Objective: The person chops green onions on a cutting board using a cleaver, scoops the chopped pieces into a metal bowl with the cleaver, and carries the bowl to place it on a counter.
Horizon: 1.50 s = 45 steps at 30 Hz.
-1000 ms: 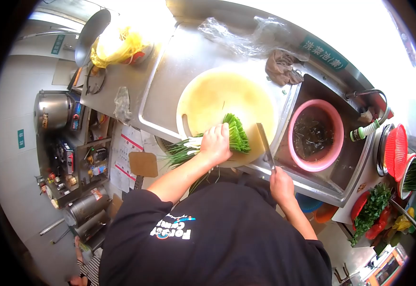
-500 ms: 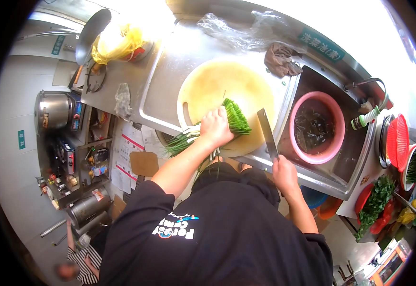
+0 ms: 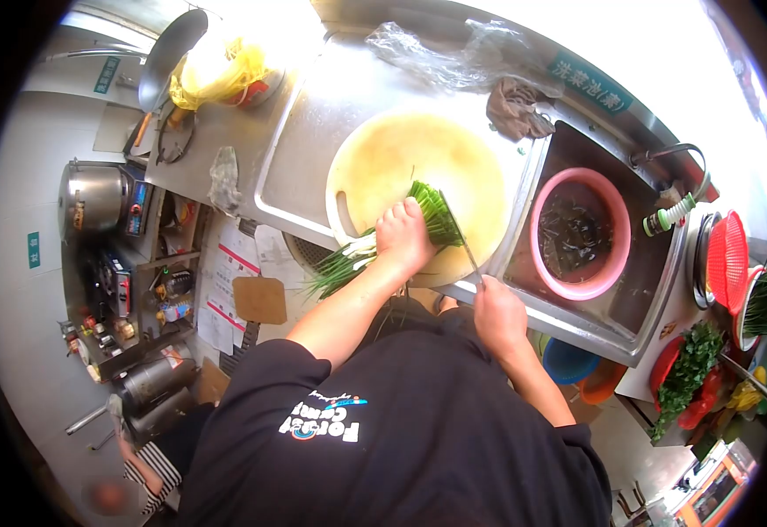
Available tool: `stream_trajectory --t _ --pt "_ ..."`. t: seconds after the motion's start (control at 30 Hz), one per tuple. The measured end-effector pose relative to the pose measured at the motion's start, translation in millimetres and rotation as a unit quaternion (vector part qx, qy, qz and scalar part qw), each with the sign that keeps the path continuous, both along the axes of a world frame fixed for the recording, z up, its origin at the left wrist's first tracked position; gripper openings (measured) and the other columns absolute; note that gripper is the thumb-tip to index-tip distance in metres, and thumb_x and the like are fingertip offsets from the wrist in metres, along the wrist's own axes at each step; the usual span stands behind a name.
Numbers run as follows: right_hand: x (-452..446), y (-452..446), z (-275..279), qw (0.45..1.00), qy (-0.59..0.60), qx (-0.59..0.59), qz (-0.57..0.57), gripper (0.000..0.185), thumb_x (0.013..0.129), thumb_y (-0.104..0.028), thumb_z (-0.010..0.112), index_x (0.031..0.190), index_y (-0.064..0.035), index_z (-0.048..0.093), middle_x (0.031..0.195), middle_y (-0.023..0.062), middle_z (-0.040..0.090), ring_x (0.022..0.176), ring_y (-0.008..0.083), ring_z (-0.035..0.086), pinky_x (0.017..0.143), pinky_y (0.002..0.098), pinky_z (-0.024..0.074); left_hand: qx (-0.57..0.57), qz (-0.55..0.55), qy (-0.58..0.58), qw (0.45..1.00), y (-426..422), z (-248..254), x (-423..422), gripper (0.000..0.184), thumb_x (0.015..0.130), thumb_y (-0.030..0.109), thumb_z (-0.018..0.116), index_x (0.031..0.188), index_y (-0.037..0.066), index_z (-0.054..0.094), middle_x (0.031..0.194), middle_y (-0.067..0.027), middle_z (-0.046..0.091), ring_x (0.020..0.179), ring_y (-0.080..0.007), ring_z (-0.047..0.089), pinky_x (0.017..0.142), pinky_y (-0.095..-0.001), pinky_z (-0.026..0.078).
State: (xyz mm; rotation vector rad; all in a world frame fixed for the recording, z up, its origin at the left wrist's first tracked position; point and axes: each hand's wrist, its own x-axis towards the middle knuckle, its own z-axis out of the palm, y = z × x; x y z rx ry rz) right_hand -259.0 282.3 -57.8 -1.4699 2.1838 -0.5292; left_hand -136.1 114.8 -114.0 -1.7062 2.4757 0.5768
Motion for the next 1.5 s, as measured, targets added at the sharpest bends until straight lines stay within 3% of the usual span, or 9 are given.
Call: stream_trajectory --t 0.2,0.3,0.37,0.47,0.77,1.0,1.07,1.33,1.5 --pt "-1.5 -10.2 -5.9 0.997 0.0 0.074 0.028 0.013 0.091 -0.013 0.053 0.093 -0.0007 0.058 0.083 0.0226 0.067 0.077 0.0422 0.065 0.07 0.0526 0.0505 -0.009 -0.006 -0.01 1.0 1.0 -7.2 -0.2 0.081 0.066 0.049 0.082 0.115 -0.003 0.046 0.109 -0.0212 0.06 0.105 -0.0365 0.059 0.093 -0.0445 0.047" --pt "-4.8 -35.1 -9.3 0.993 -0.009 0.116 0.033 0.017 0.092 -0.014 0.051 0.089 0.0006 0.059 0.082 0.0244 0.067 0.077 0.0444 0.065 0.072 0.0536 0.0504 -0.012 -0.022 -0.009 1.0 1.6 -7.8 0.1 0.075 0.068 0.04 0.081 0.115 -0.006 0.045 0.107 -0.0226 0.06 0.101 -0.038 0.059 0.09 -0.0463 0.047" --pt "-6.3 -52.8 -30.3 0.994 -0.004 0.106 0.037 0.019 0.092 -0.015 0.051 0.087 0.001 0.06 0.081 0.0251 0.066 0.077 0.0449 0.065 0.072 0.0536 0.0505 -0.032 -0.059 -0.058 0.996 2.4 -13.6 1.1 0.06 0.071 0.024 0.074 0.114 -0.008 0.046 0.108 -0.022 0.059 0.102 -0.0339 0.057 0.09 -0.0432 0.045" --pt "-9.3 -71.3 -37.1 0.996 -0.003 0.085 0.037 0.021 0.093 -0.016 0.051 0.085 0.0016 0.06 0.081 0.026 0.066 0.077 0.0456 0.064 0.072 0.0536 0.0506 -0.029 -0.046 -0.044 0.998 1.9 -9.6 0.4 0.058 0.069 0.017 0.071 0.114 -0.01 0.045 0.106 -0.0229 0.058 0.1 -0.0355 0.057 0.09 -0.044 0.045" --pt "-12.0 -25.0 10.6 0.997 -0.007 0.067 0.045 0.014 0.092 -0.013 0.053 0.09 0.0003 0.058 0.079 0.0252 0.065 0.074 0.0456 0.063 0.069 0.0548 0.0494 0.043 0.019 -0.036 0.998 0.9 1.8 -7.6 0.067 0.07 0.036 0.081 0.114 -0.002 0.047 0.11 -0.0176 0.059 0.109 -0.0331 0.057 0.096 -0.042 0.044" --pt "-3.1 -55.0 -36.6 0.993 0.033 0.092 0.073 0.009 0.085 -0.008 0.055 0.084 0.0004 0.058 0.075 0.0233 0.066 0.073 0.042 0.066 0.068 0.0514 0.0534 0.002 -0.02 -0.034 0.999 4.3 -5.9 -1.7 0.061 0.069 0.025 0.077 0.114 -0.004 0.047 0.106 -0.0196 0.059 0.105 -0.035 0.057 0.093 -0.0439 0.044" --pt "-5.0 -77.2 -38.6 0.994 0.03 0.082 0.071 0.012 0.086 -0.01 0.054 0.083 0.0009 0.058 0.075 0.0242 0.066 0.073 0.0425 0.066 0.068 0.0518 0.053 -0.013 -0.046 -0.059 0.997 3.7 -10.8 0.4 0.068 0.069 0.027 0.078 0.116 -0.009 0.044 0.108 -0.0204 0.057 0.104 -0.0324 0.056 0.092 -0.0401 0.044" --pt "-18.2 -62.0 22.3 0.991 0.018 0.097 0.094 0.018 0.091 -0.012 0.052 0.081 0.0017 0.059 0.074 0.0256 0.065 0.073 0.0439 0.065 0.069 0.0538 0.051 0.027 -0.004 -0.028 0.999 1.3 -0.5 -1.5 0.062 0.067 0.024 0.076 0.115 -0.004 0.048 0.108 -0.0193 0.058 0.105 -0.0339 0.056 0.091 -0.0436 0.044" --pt "-11.4 -71.9 -30.1 0.987 0.026 0.116 0.107 0.018 0.09 -0.015 0.053 0.085 0.0007 0.059 0.076 0.0262 0.064 0.074 0.0449 0.064 0.069 0.0542 0.0499 0.001 -0.023 -0.029 0.999 2.8 -6.0 0.9 0.07 0.064 0.025 0.081 0.116 -0.006 0.045 0.108 -0.0182 0.057 0.102 -0.0313 0.056 0.09 -0.0411 0.043"
